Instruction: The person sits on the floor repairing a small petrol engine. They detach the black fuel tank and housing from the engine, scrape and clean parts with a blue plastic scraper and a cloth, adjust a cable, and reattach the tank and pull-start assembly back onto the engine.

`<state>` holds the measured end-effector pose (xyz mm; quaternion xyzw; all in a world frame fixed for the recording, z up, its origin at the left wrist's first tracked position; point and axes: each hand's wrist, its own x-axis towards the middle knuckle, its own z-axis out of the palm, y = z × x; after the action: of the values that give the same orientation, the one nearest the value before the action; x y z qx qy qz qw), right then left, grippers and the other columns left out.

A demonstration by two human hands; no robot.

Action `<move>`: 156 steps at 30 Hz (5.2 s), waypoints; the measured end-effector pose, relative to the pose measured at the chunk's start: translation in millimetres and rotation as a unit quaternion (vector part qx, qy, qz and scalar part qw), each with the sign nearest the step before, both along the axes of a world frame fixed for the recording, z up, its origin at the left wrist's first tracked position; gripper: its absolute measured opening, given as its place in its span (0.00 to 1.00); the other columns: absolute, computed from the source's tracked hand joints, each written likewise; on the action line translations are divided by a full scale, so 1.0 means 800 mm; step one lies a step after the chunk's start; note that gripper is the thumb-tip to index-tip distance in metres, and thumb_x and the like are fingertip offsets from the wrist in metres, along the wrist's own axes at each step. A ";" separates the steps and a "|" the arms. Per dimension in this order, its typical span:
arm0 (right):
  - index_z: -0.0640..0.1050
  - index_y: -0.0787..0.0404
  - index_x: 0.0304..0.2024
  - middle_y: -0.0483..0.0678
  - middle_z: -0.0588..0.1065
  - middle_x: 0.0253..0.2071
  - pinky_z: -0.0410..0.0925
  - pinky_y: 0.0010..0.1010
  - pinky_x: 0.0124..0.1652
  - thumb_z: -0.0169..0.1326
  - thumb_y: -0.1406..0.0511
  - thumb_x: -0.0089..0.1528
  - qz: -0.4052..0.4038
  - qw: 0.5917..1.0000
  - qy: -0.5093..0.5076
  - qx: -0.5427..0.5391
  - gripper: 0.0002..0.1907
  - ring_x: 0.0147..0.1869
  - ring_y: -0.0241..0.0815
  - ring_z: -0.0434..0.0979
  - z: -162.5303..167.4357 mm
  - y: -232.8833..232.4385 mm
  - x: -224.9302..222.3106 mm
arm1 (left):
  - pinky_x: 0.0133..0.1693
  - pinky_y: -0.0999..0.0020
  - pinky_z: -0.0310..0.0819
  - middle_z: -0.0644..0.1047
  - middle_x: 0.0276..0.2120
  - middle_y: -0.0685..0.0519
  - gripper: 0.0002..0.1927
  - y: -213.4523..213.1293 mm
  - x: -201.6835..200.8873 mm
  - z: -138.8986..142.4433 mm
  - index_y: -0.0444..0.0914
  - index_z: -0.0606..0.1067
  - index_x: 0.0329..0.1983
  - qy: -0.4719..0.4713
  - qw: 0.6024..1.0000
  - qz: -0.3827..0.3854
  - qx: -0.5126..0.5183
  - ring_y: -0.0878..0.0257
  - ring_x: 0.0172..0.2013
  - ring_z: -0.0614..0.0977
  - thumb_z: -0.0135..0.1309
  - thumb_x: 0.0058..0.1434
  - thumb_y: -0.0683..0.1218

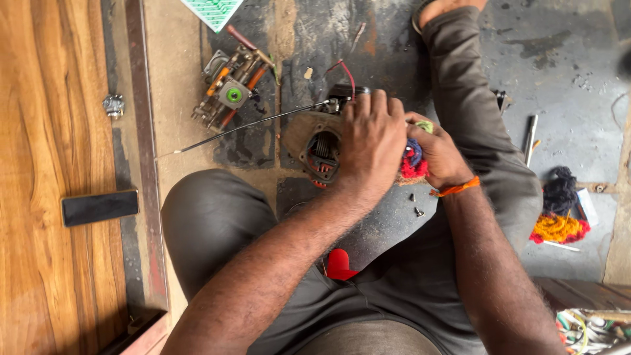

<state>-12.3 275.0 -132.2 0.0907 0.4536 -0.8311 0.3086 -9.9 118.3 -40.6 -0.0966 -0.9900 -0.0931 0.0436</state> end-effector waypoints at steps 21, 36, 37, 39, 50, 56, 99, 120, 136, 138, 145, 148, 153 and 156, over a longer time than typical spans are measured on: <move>0.75 0.66 0.53 0.47 0.78 0.46 0.75 0.28 0.50 0.51 0.65 0.71 -0.020 1.000 -0.020 -0.001 0.12 0.48 0.35 0.80 -0.006 -0.005 0.001 | 0.51 0.52 0.72 0.76 0.39 0.48 0.09 -0.015 0.012 0.008 0.37 0.78 0.38 0.008 0.996 0.059 0.066 0.55 0.46 0.77 0.57 0.62 0.48; 0.74 0.68 0.58 0.50 0.78 0.49 0.75 0.31 0.52 0.49 0.67 0.71 -0.043 0.998 -0.036 0.003 0.15 0.51 0.38 0.81 -0.015 -0.003 0.001 | 0.53 0.54 0.71 0.76 0.38 0.51 0.08 -0.015 0.011 0.007 0.39 0.78 0.37 0.008 0.997 0.069 0.035 0.57 0.46 0.77 0.57 0.61 0.48; 0.74 0.68 0.58 0.51 0.78 0.49 0.75 0.32 0.51 0.49 0.66 0.71 -0.042 0.998 -0.044 0.009 0.15 0.50 0.39 0.81 -0.017 -0.004 0.001 | 0.53 0.54 0.70 0.76 0.38 0.51 0.07 -0.017 0.011 0.007 0.40 0.78 0.37 0.000 0.997 0.073 0.033 0.57 0.46 0.77 0.57 0.61 0.48; 0.74 0.69 0.58 0.51 0.78 0.49 0.75 0.32 0.50 0.49 0.66 0.72 -0.036 0.998 -0.042 0.008 0.16 0.50 0.39 0.81 -0.020 -0.004 0.000 | 0.52 0.55 0.70 0.76 0.39 0.50 0.08 -0.017 0.011 0.008 0.39 0.78 0.38 -0.008 0.998 0.064 0.030 0.58 0.46 0.77 0.56 0.62 0.48; 0.74 0.69 0.60 0.49 0.78 0.45 0.75 0.29 0.47 0.50 0.71 0.71 -0.006 0.999 -0.009 -0.042 0.15 0.46 0.37 0.80 -0.016 0.002 -0.004 | 0.55 0.48 0.68 0.76 0.38 0.49 0.09 -0.017 0.015 -0.001 0.38 0.77 0.39 -0.005 0.995 0.055 0.080 0.56 0.45 0.78 0.58 0.62 0.48; 0.76 0.65 0.51 0.47 0.77 0.38 0.76 0.32 0.41 0.51 0.58 0.76 -0.075 0.996 -0.043 0.021 0.15 0.39 0.40 0.79 -0.007 0.015 -0.012 | 0.53 0.45 0.70 0.77 0.40 0.45 0.16 -0.040 -0.014 0.021 0.38 0.76 0.40 -0.013 0.993 0.070 0.094 0.52 0.44 0.79 0.59 0.60 0.55; 0.78 0.64 0.54 0.42 0.80 0.45 0.72 0.26 0.53 0.53 0.68 0.70 0.171 0.921 0.252 0.241 0.11 0.50 0.29 0.76 0.011 0.024 -0.029 | 0.48 0.53 0.76 0.80 0.38 0.44 0.13 -0.009 -0.034 -0.022 0.33 0.79 0.39 -0.060 0.995 -0.082 -0.004 0.54 0.43 0.82 0.65 0.57 0.47; 0.78 0.62 0.52 0.44 0.79 0.46 0.74 0.29 0.53 0.58 0.66 0.67 0.158 0.930 0.234 0.236 0.12 0.53 0.32 0.78 0.016 0.010 -0.034 | 0.37 0.60 0.81 0.82 0.35 0.46 0.22 -0.090 -0.063 0.029 0.35 0.78 0.49 -0.008 0.975 0.027 0.220 0.60 0.36 0.86 0.60 0.69 0.59; 0.78 0.62 0.56 0.41 0.80 0.47 0.71 0.25 0.50 0.53 0.64 0.69 0.200 0.920 0.232 0.243 0.15 0.49 0.30 0.75 0.016 0.012 -0.035 | 0.36 0.61 0.82 0.82 0.34 0.47 0.25 -0.095 -0.062 0.023 0.35 0.77 0.50 -0.038 0.970 0.026 0.240 0.61 0.36 0.86 0.58 0.68 0.61; 0.79 0.61 0.55 0.41 0.80 0.44 0.71 0.25 0.47 0.52 0.64 0.69 0.206 0.915 0.217 0.271 0.14 0.46 0.29 0.75 0.017 0.014 -0.035 | 0.36 0.62 0.82 0.82 0.34 0.47 0.25 -0.096 -0.060 0.023 0.35 0.77 0.50 -0.043 0.969 0.028 0.240 0.61 0.36 0.86 0.57 0.68 0.61; 0.80 0.61 0.51 0.40 0.76 0.37 0.69 0.25 0.41 0.56 0.65 0.70 0.168 0.923 0.208 0.278 0.10 0.39 0.29 0.70 0.013 0.011 -0.036 | 0.34 0.62 0.83 0.82 0.35 0.45 0.26 -0.095 -0.064 0.021 0.34 0.77 0.52 -0.048 0.969 0.034 0.240 0.60 0.36 0.87 0.57 0.68 0.61; 0.79 0.60 0.51 0.38 0.75 0.37 0.68 0.23 0.41 0.56 0.65 0.69 0.166 0.925 0.211 0.269 0.09 0.40 0.28 0.70 0.014 0.012 -0.033 | 0.35 0.62 0.83 0.82 0.36 0.45 0.26 -0.095 -0.065 0.020 0.34 0.77 0.52 -0.055 0.969 0.038 0.239 0.60 0.36 0.87 0.57 0.67 0.62; 0.78 0.59 0.50 0.38 0.75 0.39 0.68 0.23 0.43 0.57 0.68 0.68 0.156 0.932 0.206 0.253 0.08 0.42 0.28 0.71 0.017 0.011 -0.032 | 0.36 0.61 0.82 0.82 0.37 0.44 0.26 -0.090 -0.060 0.016 0.34 0.76 0.52 -0.078 0.967 0.035 0.238 0.59 0.38 0.86 0.57 0.67 0.61; 0.77 0.60 0.49 0.38 0.75 0.42 0.70 0.22 0.47 0.59 0.71 0.66 0.130 0.939 0.226 0.223 0.09 0.46 0.27 0.73 0.017 0.009 -0.032 | 0.39 0.59 0.82 0.82 0.38 0.44 0.25 -0.080 -0.059 0.012 0.35 0.76 0.50 -0.098 0.965 0.016 0.241 0.58 0.40 0.86 0.57 0.66 0.61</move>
<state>-37.5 282.1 -118.4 -0.0933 0.6932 -0.6596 0.2753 -57.0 54.2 -31.1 -0.0574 -0.9390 -0.3377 -0.0298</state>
